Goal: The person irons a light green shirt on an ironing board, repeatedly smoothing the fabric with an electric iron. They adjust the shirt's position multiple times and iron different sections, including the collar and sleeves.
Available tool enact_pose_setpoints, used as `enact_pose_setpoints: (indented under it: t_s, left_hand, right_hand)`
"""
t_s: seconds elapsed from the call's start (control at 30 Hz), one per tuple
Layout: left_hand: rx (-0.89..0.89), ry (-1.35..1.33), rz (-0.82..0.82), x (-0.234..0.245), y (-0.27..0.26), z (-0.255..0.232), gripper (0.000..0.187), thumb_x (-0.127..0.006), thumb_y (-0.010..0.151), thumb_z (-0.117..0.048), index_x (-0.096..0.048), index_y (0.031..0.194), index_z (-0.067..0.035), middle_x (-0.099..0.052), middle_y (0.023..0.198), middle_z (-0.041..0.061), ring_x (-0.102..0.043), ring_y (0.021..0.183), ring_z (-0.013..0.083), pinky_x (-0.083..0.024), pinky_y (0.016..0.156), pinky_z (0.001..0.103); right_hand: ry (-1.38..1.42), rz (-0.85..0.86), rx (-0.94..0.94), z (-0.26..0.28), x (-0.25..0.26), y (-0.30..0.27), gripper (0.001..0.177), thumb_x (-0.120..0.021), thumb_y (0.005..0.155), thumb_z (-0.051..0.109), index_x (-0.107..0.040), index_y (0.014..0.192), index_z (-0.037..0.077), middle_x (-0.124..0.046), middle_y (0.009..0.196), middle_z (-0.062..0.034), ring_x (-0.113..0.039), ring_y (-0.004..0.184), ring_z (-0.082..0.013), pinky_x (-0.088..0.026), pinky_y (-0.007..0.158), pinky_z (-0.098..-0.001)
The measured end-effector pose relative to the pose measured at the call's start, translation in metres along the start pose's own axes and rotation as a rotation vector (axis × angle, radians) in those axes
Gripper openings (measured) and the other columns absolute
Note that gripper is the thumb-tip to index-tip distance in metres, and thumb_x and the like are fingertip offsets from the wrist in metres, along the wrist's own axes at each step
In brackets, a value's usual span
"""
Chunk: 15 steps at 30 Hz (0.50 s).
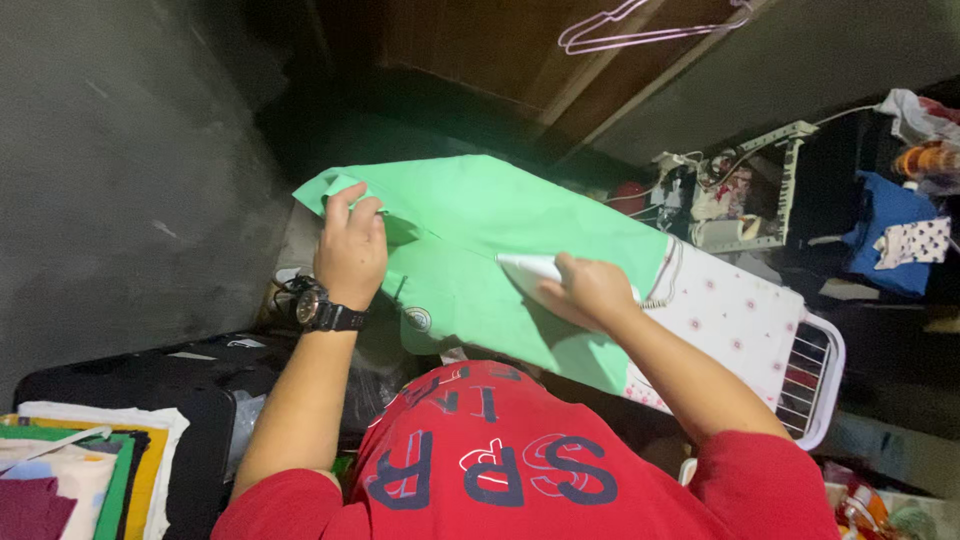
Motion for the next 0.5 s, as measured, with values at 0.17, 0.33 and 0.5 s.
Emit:
enact_pose_setpoints:
  t_s: [0.17,0.33,0.5]
  left_hand:
    - [-0.050,0.064,-0.024,-0.004,0.001,-0.003,0.021,-0.065,0.097,-0.009,-0.066,0.117,-0.009,-0.058,0.138,0.015,-0.065,0.110,0.0414,-0.055,0.088,0.051]
    - [-0.066,0.101,-0.054,-0.013,0.000,-0.002,0.021,-0.067,0.095,-0.010,-0.067,0.116,-0.009,-0.059,0.135,0.015,-0.065,0.110,0.0407,-0.055,0.089,0.051]
    - [-0.076,0.098,-0.081,-0.014,-0.002,0.000,0.021,-0.068,0.095,-0.010,-0.067,0.116,-0.008,-0.059,0.134,0.016,-0.065,0.107,0.0408,-0.055,0.087,0.051]
  right_hand:
    - [0.051,-0.032,-0.111,0.001,0.006,0.056,0.045,-0.070,0.086,0.052,-0.066,0.105,0.012,-0.073,0.088,-0.0184,-0.070,0.084,-0.0400,-0.054,0.073,-0.0525]
    - [0.088,-0.053,-0.299,0.006,0.020,0.110,0.050,-0.071,0.086,0.053,-0.065,0.111,0.010,-0.074,0.100,-0.0179,-0.071,0.095,-0.0386,-0.055,0.079,-0.0511]
    - [0.118,-0.054,-0.363,0.016,0.024,0.123,0.053,-0.071,0.086,0.056,-0.064,0.112,0.010,-0.074,0.100,-0.0183,-0.071,0.095,-0.0384,-0.055,0.079,-0.0506]
Point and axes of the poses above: each hand's wrist, its own y-axis towards the middle knuckle, its own x-axis out of the back of the hand, z = x × y, the point moved 2 cm from there along y, towards the middle knuckle
